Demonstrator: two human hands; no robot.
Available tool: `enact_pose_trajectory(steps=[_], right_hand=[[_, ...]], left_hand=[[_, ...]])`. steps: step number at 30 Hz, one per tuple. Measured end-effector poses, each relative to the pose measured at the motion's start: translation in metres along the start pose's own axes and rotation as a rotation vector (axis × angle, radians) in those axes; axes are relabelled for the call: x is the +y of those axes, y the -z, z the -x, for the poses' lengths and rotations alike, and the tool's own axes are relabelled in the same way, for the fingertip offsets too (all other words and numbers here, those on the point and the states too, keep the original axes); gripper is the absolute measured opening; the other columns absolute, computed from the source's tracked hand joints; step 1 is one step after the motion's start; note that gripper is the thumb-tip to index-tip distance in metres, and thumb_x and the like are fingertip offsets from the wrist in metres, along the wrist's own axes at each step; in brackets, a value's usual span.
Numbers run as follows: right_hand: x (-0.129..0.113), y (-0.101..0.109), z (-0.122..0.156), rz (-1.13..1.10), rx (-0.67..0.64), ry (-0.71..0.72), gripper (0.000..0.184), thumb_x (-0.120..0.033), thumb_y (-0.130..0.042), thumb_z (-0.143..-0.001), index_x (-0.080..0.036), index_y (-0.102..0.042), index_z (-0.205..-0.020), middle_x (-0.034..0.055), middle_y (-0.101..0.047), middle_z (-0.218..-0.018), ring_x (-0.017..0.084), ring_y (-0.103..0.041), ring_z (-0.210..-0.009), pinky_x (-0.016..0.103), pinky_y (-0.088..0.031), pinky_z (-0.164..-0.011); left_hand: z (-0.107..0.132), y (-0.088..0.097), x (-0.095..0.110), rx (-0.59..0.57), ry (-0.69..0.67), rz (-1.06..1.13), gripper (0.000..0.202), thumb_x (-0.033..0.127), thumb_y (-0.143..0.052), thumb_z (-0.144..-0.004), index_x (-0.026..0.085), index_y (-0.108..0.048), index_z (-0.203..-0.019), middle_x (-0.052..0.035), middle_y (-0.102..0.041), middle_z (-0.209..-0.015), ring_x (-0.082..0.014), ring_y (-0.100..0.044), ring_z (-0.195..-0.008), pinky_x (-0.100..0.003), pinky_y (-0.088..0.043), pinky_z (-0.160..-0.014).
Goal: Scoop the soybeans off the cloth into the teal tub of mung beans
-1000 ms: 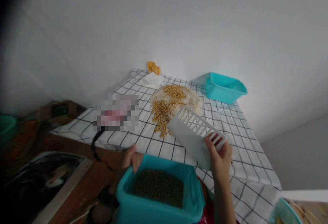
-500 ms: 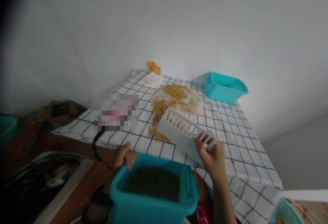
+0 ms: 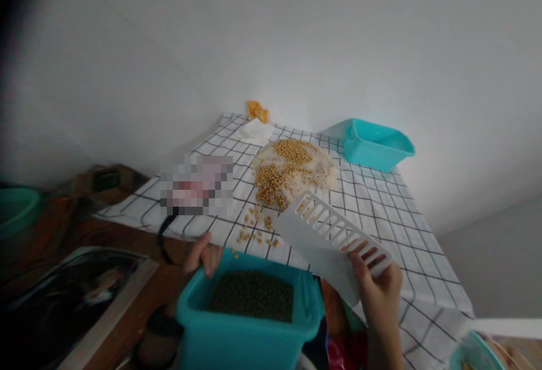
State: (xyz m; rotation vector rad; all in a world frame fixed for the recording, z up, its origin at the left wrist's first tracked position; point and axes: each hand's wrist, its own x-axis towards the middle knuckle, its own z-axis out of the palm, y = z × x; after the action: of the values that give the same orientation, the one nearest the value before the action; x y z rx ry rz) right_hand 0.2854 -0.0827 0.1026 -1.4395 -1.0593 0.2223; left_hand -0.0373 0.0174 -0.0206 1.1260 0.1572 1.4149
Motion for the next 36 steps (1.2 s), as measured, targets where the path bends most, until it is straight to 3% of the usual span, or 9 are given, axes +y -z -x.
enact_pose_trajectory(steps=[6,12,17,26,36], right_hand=[[-0.005,-0.005,0.002,0.027,-0.04,-0.005,0.022,-0.031,-0.073,-0.069,-0.019,-0.057,-0.06,-0.0028,-0.056,-0.05,0.012,-0.049,-0.046,0.023,-0.039,-0.046],[-0.02,-0.023,-0.004,0.044,-0.134,0.055,0.015,-0.029,-0.071,-0.073,-0.018,-0.064,-0.065,-0.0003,-0.064,-0.058,0.014,-0.056,-0.051,0.024,-0.043,-0.049],[-0.028,-0.036,-0.006,0.053,-0.145,0.116,0.023,-0.03,-0.069,-0.073,-0.019,-0.058,-0.056,-0.0032,-0.055,-0.048,0.011,-0.048,-0.043,0.022,-0.035,-0.042],[-0.017,-0.023,0.002,0.027,-0.081,0.034,0.025,-0.029,-0.074,-0.07,-0.019,-0.056,-0.056,-0.0035,-0.056,-0.048,0.011,-0.049,-0.043,0.022,-0.037,-0.044],[-0.027,-0.051,-0.01,0.058,-0.161,0.096,0.019,-0.03,-0.068,-0.073,-0.018,-0.06,-0.059,-0.0035,-0.055,-0.048,0.011,-0.047,-0.041,0.022,-0.036,-0.041]], left_hand=[[0.002,-0.004,-0.001,0.006,-0.019,0.032,0.038,0.033,-0.054,-0.095,0.016,-0.06,-0.062,0.0075,-0.059,-0.051,-0.0066,-0.054,-0.044,-0.022,-0.05,-0.049],[0.005,-0.005,-0.005,0.058,-0.037,0.033,0.037,0.033,-0.055,-0.094,0.016,-0.06,-0.062,0.0078,-0.058,-0.051,-0.0068,-0.054,-0.044,-0.023,-0.051,-0.05],[0.005,-0.005,-0.005,0.07,-0.036,0.017,0.037,0.033,-0.055,-0.094,0.016,-0.059,-0.062,0.0078,-0.058,-0.051,-0.0067,-0.054,-0.044,-0.022,-0.05,-0.05],[0.005,0.002,-0.003,0.024,0.016,-0.03,0.037,0.036,-0.054,-0.094,0.016,-0.06,-0.063,0.0071,-0.06,-0.053,-0.0069,-0.054,-0.045,-0.022,-0.05,-0.049],[0.0,-0.001,0.007,-0.023,0.047,-0.068,0.039,0.036,-0.054,-0.095,0.016,-0.06,-0.061,0.0069,-0.06,-0.052,-0.0076,-0.056,-0.046,-0.024,-0.051,-0.052]])
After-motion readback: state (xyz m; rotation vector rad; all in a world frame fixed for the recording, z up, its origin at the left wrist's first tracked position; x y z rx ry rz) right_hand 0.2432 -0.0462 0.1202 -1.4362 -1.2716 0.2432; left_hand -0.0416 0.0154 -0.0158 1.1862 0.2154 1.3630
